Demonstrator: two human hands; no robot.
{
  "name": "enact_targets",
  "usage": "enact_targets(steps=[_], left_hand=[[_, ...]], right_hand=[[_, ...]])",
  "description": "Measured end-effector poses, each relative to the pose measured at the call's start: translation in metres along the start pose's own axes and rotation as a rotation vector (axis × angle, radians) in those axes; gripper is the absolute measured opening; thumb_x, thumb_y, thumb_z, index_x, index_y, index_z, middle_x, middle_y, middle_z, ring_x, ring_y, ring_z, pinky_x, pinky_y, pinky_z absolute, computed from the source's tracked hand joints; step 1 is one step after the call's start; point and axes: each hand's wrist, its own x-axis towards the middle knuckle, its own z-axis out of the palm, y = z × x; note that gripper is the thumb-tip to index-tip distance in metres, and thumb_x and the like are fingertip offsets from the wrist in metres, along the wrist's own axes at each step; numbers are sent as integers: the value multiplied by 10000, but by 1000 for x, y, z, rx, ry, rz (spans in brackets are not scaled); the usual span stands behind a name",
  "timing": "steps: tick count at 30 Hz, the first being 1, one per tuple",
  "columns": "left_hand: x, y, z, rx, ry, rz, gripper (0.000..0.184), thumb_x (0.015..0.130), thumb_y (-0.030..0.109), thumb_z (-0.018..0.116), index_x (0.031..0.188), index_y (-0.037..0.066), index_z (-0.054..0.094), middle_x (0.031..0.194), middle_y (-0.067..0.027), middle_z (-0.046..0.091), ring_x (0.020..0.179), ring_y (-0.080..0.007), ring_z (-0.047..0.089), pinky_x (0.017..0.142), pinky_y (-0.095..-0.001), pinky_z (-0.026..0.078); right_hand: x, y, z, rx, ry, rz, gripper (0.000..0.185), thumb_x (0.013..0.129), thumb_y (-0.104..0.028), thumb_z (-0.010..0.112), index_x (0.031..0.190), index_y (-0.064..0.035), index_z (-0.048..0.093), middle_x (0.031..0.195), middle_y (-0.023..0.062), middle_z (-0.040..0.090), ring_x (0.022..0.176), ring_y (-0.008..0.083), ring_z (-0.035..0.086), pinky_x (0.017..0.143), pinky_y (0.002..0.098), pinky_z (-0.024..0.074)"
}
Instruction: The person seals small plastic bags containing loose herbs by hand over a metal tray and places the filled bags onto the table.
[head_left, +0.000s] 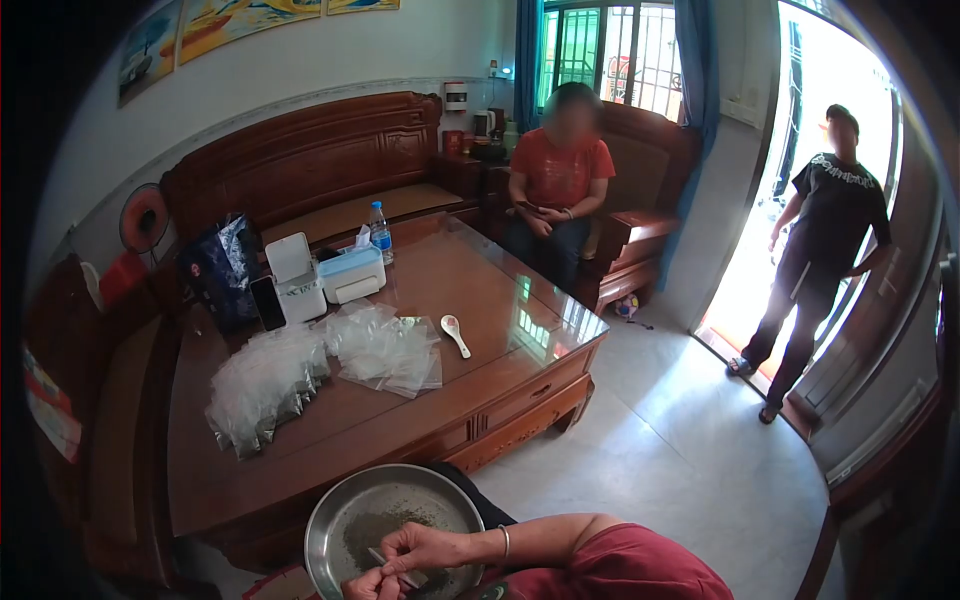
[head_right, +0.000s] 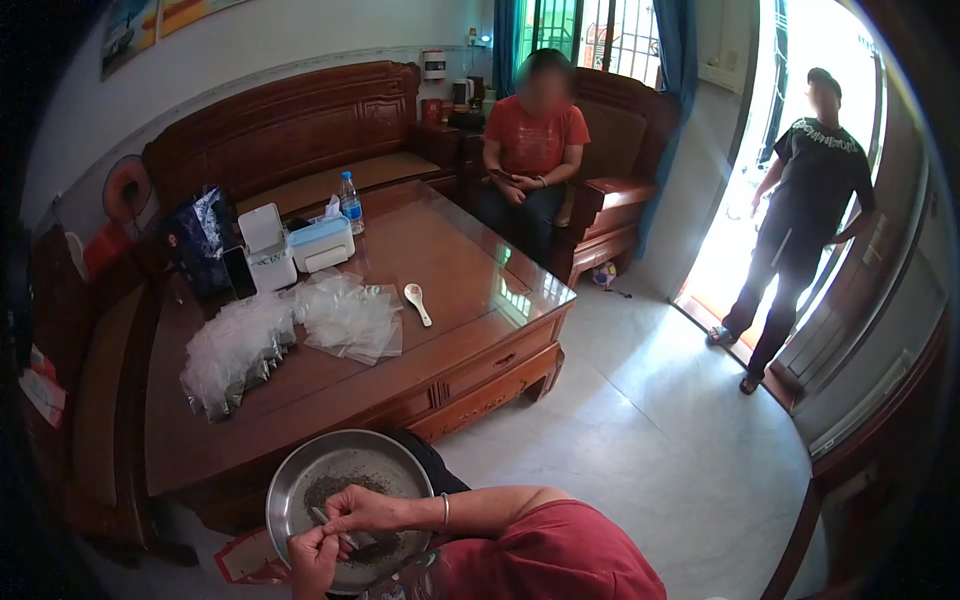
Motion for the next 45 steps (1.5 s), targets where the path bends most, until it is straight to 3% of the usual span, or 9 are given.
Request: enact_targets(steps=[5,10,14,20,24,29,35,40,45], left_hand=[[1,-5,-1,-58,29,42,196,851,118,493,797,-25,615,627,-49,589,498,-114,469,494,-217,396],[-2,-14,-6,-149,118,39,190,841,108,477,800,3,631,623,-42,580,516,-101,472,500,-204,386],[-8,-25,-23,44,193,-94,179,814,107,483,819,10,634,621,-39,570,535,-113,468,515,-215,387],[-8,-24,-20,293,142,-67,181,793,105,487,835,3,631,628,-33,565,550,-131,460,528,-232,388],[0,-56,-31,288,128,-33,186,783,107,494,850,-11,622,634,-36,561,550,-146,441,526,-252,382],[-7,-28,-34,196,97,-69,181,781,107,493,841,-13,615,632,-45,549,553,-143,428,527,-256,374],[-3,-28,-36,114,115,-123,185,781,114,486,832,-16,608,634,-47,543,557,-145,423,534,-260,370],[0,-36,-43,168,32,-115,204,793,128,475,819,-16,616,601,-37,527,553,-150,408,532,-258,362],[10,-88,-47,223,-46,-203,281,817,140,467,1033,7,586,799,-74,598,615,-162,492,573,-249,404]], right_hand=[[0,-1,0,-10,43,39,219,857,-173,603,671,-80,533,580,-32,486,517,52,408,488,166,335],[-2,1,-2,206,45,67,198,842,-154,611,678,-78,529,578,-36,485,517,53,408,483,170,328],[-6,-15,-13,-577,151,-75,155,799,-95,597,675,-69,507,574,-16,499,506,120,441,482,213,376],[-4,-4,-10,-957,298,-278,78,745,-69,585,705,-68,518,736,52,548,503,213,459,470,249,395],[-8,-9,0,-1109,155,-557,57,714,-88,576,709,-64,525,940,123,532,629,287,494,528,310,428],[-5,-12,-1,-1236,26,-744,90,702,-136,575,696,-63,523,1056,143,480,778,289,498,656,345,430],[-4,-34,5,-1301,-158,-912,123,716,-177,562,690,-62,526,917,131,524,874,300,480,764,369,395],[-3,-45,11,-1310,-346,-843,121,712,-187,562,692,-72,529,741,94,530,811,277,496,802,362,373],[4,-11,5,-1436,-400,-572,123,755,-184,556,729,-64,548,644,73,538,696,270,518,719,344,412]])
